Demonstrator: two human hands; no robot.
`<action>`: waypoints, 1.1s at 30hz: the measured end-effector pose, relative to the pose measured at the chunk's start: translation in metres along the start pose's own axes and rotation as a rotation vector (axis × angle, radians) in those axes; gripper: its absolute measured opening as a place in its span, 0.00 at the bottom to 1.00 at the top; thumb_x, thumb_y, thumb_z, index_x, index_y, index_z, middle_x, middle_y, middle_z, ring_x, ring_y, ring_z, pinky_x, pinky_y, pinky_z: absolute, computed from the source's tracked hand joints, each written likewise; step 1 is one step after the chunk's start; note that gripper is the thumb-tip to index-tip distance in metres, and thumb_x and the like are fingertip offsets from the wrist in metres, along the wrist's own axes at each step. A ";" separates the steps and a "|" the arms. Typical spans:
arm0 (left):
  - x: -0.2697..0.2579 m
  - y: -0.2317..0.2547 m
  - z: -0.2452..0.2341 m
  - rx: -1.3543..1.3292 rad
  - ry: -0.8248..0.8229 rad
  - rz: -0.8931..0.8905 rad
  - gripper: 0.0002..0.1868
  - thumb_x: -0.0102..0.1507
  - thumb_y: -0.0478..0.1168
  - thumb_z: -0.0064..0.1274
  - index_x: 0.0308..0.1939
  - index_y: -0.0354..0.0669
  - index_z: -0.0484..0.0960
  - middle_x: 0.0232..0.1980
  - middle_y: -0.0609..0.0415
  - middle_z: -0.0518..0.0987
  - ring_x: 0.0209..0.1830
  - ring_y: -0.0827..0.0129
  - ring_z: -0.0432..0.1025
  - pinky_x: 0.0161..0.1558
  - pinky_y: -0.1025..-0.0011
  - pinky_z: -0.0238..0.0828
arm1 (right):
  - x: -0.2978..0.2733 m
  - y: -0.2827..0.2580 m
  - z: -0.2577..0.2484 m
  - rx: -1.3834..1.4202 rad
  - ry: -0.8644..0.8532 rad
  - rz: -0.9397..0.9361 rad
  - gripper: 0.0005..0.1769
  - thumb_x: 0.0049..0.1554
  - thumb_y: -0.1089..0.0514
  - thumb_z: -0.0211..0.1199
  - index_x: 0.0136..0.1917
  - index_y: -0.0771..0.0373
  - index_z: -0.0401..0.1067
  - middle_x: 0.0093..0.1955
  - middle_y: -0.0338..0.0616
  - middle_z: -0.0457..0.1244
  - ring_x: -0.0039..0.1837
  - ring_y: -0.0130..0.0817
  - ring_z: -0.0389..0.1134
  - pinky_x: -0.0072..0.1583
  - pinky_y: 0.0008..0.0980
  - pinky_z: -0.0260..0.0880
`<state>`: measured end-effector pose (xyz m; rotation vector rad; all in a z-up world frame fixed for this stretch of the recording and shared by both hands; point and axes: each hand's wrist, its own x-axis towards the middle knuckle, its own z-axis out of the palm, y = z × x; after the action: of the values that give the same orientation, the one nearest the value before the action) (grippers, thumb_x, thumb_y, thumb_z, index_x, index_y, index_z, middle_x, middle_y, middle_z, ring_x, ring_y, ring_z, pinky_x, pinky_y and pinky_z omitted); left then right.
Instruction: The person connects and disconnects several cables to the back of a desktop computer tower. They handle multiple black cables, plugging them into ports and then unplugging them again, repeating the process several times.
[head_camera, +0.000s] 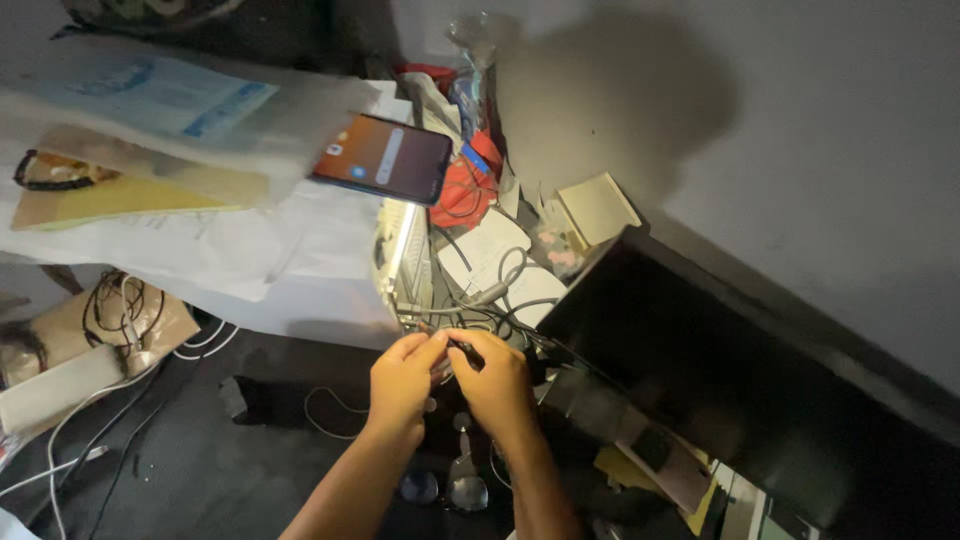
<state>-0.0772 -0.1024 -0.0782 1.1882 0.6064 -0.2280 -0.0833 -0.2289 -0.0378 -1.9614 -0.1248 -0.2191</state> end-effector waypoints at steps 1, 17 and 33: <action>0.002 -0.006 0.008 -0.014 0.023 0.025 0.17 0.64 0.44 0.59 0.52 0.37 0.80 0.36 0.56 0.81 0.29 0.76 0.69 0.25 0.74 0.53 | -0.002 0.009 -0.006 -0.014 0.004 0.004 0.13 0.55 0.60 0.66 0.54 0.64 0.79 0.51 0.48 0.73 0.53 0.40 0.76 0.55 0.33 0.74; 0.036 -0.101 0.062 -0.334 0.053 0.124 0.07 0.67 0.41 0.59 0.45 0.44 0.80 0.37 0.58 0.78 0.34 0.72 0.70 0.32 0.72 0.60 | -0.034 0.134 0.030 1.109 0.372 0.474 0.15 0.63 0.66 0.65 0.58 0.82 0.72 0.49 0.54 0.68 0.46 0.32 0.67 0.47 0.26 0.65; 0.035 -0.160 0.047 -0.218 0.161 0.163 0.16 0.62 0.34 0.57 0.54 0.40 0.79 0.51 0.54 0.84 0.45 0.72 0.79 0.47 0.74 0.74 | -0.022 0.218 0.034 1.040 0.464 0.426 0.14 0.58 0.61 0.68 0.54 0.75 0.75 0.44 0.44 0.70 0.44 0.29 0.72 0.45 0.25 0.72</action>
<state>-0.1092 -0.1998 -0.2143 1.0435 0.6535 0.0713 -0.0605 -0.2822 -0.2516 -0.8354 0.4101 -0.2508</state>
